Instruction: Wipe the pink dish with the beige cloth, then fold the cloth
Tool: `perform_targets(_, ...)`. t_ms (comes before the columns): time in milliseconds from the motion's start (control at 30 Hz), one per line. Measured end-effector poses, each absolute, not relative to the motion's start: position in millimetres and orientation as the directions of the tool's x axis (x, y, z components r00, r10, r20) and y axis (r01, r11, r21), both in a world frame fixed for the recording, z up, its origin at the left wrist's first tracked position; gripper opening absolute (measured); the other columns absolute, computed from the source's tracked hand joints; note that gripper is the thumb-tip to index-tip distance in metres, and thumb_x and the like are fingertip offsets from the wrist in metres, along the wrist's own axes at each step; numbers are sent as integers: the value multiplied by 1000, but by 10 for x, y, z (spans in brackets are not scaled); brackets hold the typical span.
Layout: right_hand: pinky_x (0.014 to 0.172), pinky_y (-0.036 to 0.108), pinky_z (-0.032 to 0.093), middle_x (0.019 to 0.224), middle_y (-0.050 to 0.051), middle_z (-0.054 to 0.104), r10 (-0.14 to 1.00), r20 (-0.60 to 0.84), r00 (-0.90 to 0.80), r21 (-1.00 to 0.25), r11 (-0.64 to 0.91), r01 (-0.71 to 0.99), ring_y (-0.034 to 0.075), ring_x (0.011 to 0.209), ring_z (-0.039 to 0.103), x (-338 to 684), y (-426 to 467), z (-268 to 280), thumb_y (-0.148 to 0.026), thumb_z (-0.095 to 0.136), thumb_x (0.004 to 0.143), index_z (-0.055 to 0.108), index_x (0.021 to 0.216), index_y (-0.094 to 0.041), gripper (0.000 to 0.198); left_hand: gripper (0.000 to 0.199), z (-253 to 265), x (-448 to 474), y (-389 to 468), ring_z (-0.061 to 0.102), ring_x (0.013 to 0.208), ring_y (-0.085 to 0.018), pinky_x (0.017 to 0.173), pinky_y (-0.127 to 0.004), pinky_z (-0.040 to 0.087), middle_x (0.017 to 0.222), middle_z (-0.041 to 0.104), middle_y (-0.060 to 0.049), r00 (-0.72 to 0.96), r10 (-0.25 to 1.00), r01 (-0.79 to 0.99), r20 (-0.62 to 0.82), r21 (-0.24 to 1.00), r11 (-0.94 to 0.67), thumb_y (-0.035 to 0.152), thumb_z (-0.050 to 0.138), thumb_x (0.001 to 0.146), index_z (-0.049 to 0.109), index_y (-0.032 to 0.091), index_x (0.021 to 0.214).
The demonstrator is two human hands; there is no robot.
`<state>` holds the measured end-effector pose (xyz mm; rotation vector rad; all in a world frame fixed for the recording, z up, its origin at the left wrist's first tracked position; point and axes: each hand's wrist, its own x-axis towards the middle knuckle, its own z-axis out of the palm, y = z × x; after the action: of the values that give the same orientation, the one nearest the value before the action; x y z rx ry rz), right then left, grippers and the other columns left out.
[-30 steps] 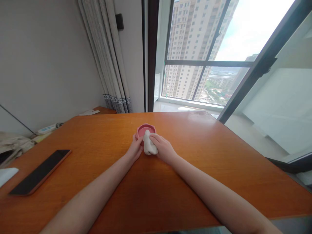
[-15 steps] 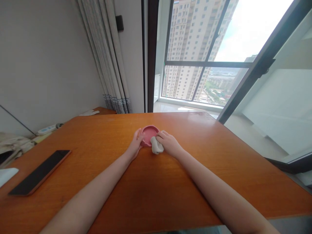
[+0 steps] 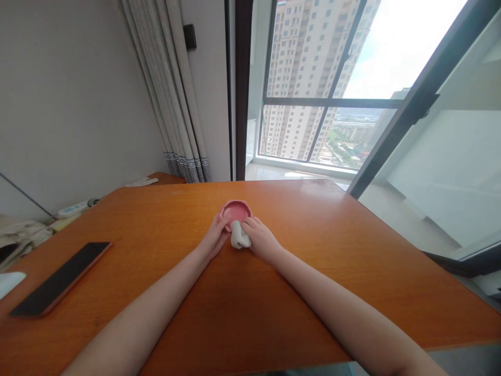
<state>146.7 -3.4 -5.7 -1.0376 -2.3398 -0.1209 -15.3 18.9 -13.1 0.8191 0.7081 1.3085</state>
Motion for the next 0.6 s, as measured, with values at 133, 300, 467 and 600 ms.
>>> perform_targets(133,82,33,42,90,7,58,593,529,-607,2,714,700,19,80,45,1733,80,82,-18,45,90,60,86,-17,15,50,-41,-94,111,58,95,-16,82,-26,46,111,59,-4,151,988,-474,37,880,40,29,73,68,52,23,113)
perform_targets(300,88,38,42,99,9,58,614,534,-581,-8,691,723,21,88,46,1583,-47,102,-17,45,90,59,100,-17,18,53,-76,-98,110,58,77,-12,72,-25,48,95,60,0,89,996,-449,18,893,24,26,73,65,51,25,114)
perform_targets(467,83,33,46,115,14,52,706,498,-504,-150,643,751,22,98,47,1229,-234,3,-12,48,83,49,117,-12,35,52,-143,-120,182,56,71,-11,70,-25,48,82,57,3,3,1000,-481,6,877,-4,30,74,66,50,25,112)
perform_targets(600,81,32,45,96,9,56,694,451,-561,-114,668,735,20,87,48,1411,-116,34,-14,48,85,56,101,-16,18,48,-107,-119,181,58,79,-14,74,-27,49,92,60,-1,110,993,-554,47,833,22,40,68,72,51,23,114)
